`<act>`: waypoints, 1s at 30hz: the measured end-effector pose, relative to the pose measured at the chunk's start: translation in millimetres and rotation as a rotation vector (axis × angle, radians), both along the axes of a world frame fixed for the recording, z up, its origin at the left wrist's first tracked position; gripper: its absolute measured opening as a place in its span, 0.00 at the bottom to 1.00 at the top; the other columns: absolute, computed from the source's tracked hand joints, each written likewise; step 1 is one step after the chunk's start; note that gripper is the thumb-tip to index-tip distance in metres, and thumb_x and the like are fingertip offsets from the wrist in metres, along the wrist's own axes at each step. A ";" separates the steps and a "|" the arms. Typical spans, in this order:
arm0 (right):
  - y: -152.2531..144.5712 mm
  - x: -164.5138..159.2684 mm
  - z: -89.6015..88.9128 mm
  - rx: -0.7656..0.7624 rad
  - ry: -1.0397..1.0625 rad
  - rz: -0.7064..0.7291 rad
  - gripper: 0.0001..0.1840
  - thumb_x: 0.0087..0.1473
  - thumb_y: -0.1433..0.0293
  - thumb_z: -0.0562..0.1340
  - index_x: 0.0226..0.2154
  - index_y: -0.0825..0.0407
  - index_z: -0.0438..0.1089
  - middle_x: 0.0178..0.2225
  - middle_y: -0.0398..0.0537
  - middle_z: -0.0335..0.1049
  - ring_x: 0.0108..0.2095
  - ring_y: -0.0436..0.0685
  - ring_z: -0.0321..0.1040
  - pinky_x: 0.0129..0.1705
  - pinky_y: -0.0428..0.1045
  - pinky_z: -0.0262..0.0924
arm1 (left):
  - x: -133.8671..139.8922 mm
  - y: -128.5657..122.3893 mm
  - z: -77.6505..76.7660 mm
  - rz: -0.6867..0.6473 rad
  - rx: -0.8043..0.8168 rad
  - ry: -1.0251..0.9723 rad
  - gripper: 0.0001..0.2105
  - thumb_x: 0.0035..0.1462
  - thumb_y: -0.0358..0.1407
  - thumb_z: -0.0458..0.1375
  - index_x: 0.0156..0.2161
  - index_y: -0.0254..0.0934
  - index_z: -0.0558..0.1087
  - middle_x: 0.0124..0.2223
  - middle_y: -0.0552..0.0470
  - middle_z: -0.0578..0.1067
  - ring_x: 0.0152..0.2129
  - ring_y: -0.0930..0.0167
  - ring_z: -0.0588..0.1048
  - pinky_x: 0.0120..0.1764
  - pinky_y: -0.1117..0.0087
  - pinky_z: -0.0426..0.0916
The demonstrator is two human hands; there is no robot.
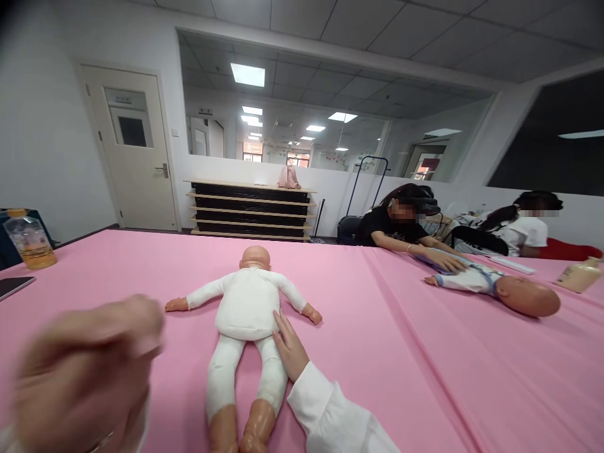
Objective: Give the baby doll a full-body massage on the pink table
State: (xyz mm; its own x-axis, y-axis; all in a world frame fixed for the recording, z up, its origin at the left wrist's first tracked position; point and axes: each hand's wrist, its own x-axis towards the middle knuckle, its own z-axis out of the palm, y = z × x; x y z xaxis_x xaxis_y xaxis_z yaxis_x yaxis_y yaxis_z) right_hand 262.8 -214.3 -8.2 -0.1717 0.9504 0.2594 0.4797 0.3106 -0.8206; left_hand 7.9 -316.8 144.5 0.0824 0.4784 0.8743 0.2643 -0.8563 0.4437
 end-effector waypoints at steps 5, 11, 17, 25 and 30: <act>18.3 5.3 12.0 0.141 -0.138 -0.063 0.29 0.55 0.61 0.49 0.57 0.55 0.51 0.60 0.53 0.45 0.61 0.56 0.39 0.61 0.57 0.36 | 14.7 91.5 -71.7 0.072 -0.366 0.198 0.18 0.54 0.32 0.48 0.51 0.39 0.63 0.51 0.48 0.67 0.50 0.65 0.64 0.52 0.57 0.59; 87.1 -4.9 44.5 0.219 -0.477 -0.156 0.28 0.54 0.69 0.48 0.58 0.55 0.49 0.61 0.52 0.42 0.61 0.57 0.37 0.60 0.59 0.34 | 13.1 183.6 -114.9 0.267 -0.511 0.343 0.23 0.55 0.39 0.46 0.55 0.33 0.57 0.58 0.43 0.58 0.56 0.65 0.54 0.57 0.58 0.50; 122.6 -17.8 32.4 0.123 -0.611 -0.115 0.25 0.58 0.68 0.42 0.57 0.54 0.50 0.58 0.51 0.51 0.58 0.57 0.48 0.58 0.60 0.41 | 16.0 231.6 -125.1 0.269 -0.629 0.603 0.24 0.58 0.45 0.42 0.58 0.42 0.54 0.61 0.48 0.53 0.59 0.62 0.47 0.55 0.45 0.38; 122.5 -3.6 8.5 0.236 -0.669 -0.064 0.26 0.56 0.66 0.44 0.57 0.54 0.51 0.57 0.52 0.52 0.57 0.58 0.50 0.57 0.60 0.43 | -11.4 249.2 -153.4 0.199 -0.436 0.739 0.22 0.60 0.44 0.36 0.59 0.43 0.52 0.57 0.49 0.61 0.54 0.67 0.59 0.56 0.50 0.42; 122.7 7.0 -4.2 0.291 -0.619 -0.133 0.26 0.54 0.69 0.45 0.53 0.58 0.58 0.54 0.57 0.58 0.54 0.61 0.55 0.54 0.61 0.49 | -15.4 249.1 -159.8 0.180 -0.422 0.722 0.22 0.61 0.42 0.37 0.58 0.40 0.53 0.57 0.48 0.62 0.53 0.69 0.60 0.56 0.51 0.45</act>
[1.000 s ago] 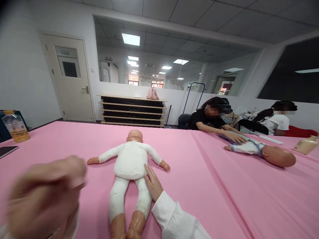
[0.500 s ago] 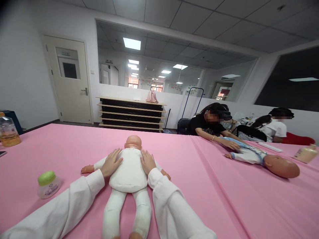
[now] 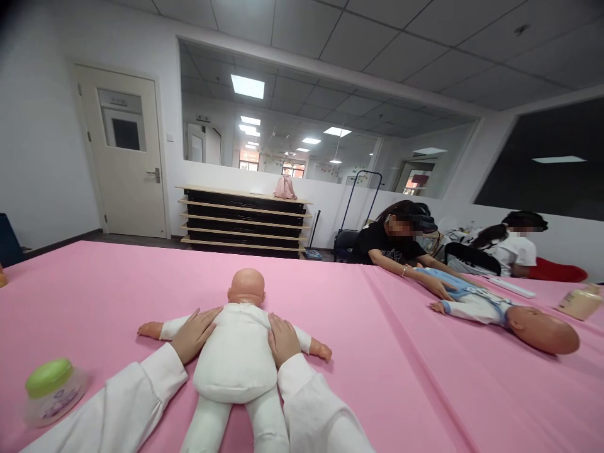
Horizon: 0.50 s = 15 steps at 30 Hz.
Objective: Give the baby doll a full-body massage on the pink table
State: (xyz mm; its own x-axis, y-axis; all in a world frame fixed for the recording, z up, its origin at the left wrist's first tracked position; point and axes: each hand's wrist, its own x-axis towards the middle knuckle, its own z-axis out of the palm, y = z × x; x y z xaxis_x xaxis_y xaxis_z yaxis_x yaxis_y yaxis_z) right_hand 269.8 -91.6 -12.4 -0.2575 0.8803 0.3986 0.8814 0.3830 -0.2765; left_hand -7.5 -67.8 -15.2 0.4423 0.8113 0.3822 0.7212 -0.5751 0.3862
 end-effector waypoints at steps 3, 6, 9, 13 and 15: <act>3.0 2.7 -4.3 0.027 0.020 0.034 0.25 0.53 0.69 0.46 0.53 0.56 0.58 0.54 0.55 0.59 0.53 0.62 0.56 0.53 0.62 0.51 | 1.2 0.1 -0.5 0.008 0.003 0.000 0.21 0.61 0.41 0.38 0.58 0.39 0.53 0.57 0.47 0.62 0.53 0.69 0.60 0.55 0.52 0.47; 6.1 3.5 -6.1 0.061 -0.013 0.032 0.26 0.53 0.70 0.45 0.53 0.58 0.58 0.54 0.56 0.59 0.53 0.61 0.57 0.53 0.62 0.52 | 2.3 -0.1 0.4 0.009 0.013 -0.008 0.21 0.61 0.40 0.38 0.58 0.40 0.54 0.57 0.48 0.63 0.53 0.70 0.61 0.55 0.54 0.49; 7.0 3.3 -7.7 0.092 -0.033 0.026 0.26 0.53 0.70 0.45 0.53 0.59 0.58 0.53 0.57 0.59 0.53 0.61 0.57 0.53 0.61 0.53 | 2.5 -0.1 1.3 0.005 0.017 -0.013 0.21 0.61 0.40 0.38 0.58 0.40 0.54 0.56 0.48 0.63 0.52 0.70 0.62 0.55 0.54 0.50; 5.5 2.0 -9.1 0.111 -0.003 0.005 0.25 0.53 0.70 0.45 0.53 0.58 0.58 0.54 0.56 0.58 0.53 0.61 0.57 0.54 0.62 0.51 | 2.3 -0.8 1.0 0.012 0.026 -0.013 0.21 0.60 0.40 0.38 0.58 0.39 0.54 0.57 0.48 0.63 0.52 0.69 0.62 0.55 0.55 0.51; 5.0 1.7 -8.9 0.115 0.010 0.006 0.25 0.52 0.71 0.45 0.53 0.58 0.58 0.54 0.57 0.58 0.53 0.61 0.56 0.54 0.62 0.51 | 2.3 -1.8 -0.1 0.028 0.042 -0.017 0.21 0.60 0.39 0.38 0.58 0.38 0.54 0.57 0.48 0.62 0.53 0.69 0.60 0.55 0.56 0.52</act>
